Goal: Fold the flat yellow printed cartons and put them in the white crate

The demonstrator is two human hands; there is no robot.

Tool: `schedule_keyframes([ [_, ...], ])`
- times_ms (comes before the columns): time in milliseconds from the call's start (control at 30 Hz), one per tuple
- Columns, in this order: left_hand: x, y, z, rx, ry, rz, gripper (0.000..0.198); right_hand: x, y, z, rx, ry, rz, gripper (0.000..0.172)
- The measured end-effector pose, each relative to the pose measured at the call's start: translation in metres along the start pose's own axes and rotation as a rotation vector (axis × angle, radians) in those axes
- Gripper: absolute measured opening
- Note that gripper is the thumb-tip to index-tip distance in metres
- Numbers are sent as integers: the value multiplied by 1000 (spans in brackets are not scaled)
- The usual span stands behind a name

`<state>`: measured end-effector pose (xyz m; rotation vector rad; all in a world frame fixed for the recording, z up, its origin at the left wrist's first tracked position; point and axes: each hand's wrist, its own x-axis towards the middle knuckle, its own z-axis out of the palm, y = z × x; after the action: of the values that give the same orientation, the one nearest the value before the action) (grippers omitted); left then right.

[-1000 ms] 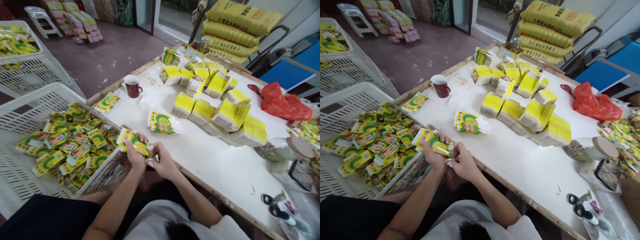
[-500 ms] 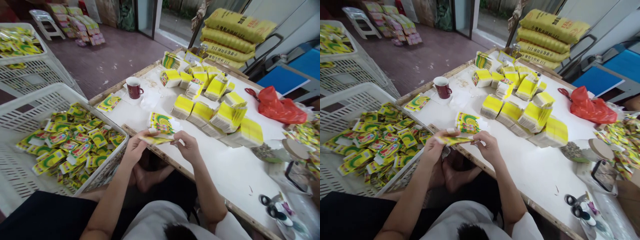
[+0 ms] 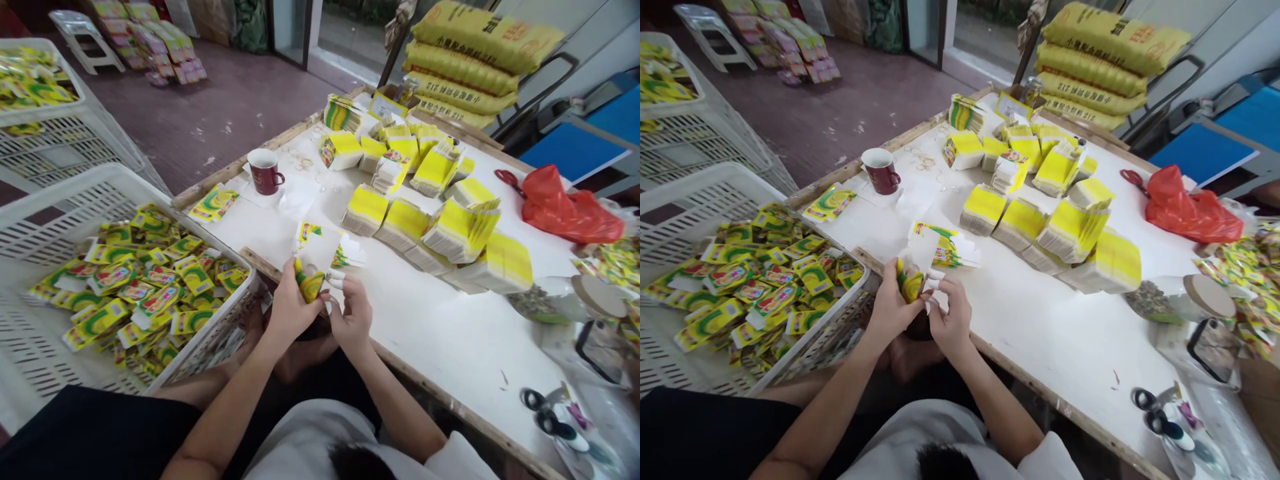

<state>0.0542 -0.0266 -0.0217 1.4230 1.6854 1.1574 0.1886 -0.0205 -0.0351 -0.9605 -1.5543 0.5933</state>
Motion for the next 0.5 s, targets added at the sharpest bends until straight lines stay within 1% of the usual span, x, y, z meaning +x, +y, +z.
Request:
schedule_keyframes([
  [33, 1, -2, -2, 29, 9, 34, 78, -1, 0, 2, 107, -13, 95, 25],
  [100, 3, -4, -7, 87, -15, 119, 79, 7, 0, -1, 271, -51, 271, 31],
  [167, 3, -6, -8, 118, -65, 212, 79, 22, 3, -9, 335, -89, 418, 30],
  [233, 1, -7, -6, 102, -91, 296, 79, 36, 7, -17, 378, -122, 561, 35],
  [267, -1, -8, -4, 80, -82, 328, 78, 40, 7, -19, 419, -144, 641, 36],
  [333, -4, -9, 0, 24, -41, 370, 77, 41, 6, -17, 506, -206, 786, 32],
  [400, -6, -9, 4, -22, 4, 387, 75, 34, 3, -10, 581, -291, 877, 28],
  [467, -8, -9, 5, -50, 29, 375, 77, 24, -2, -2, 625, -366, 883, 35],
  [500, -8, -8, 5, -60, 41, 360, 78, 19, -4, 1, 617, -393, 845, 42],
])
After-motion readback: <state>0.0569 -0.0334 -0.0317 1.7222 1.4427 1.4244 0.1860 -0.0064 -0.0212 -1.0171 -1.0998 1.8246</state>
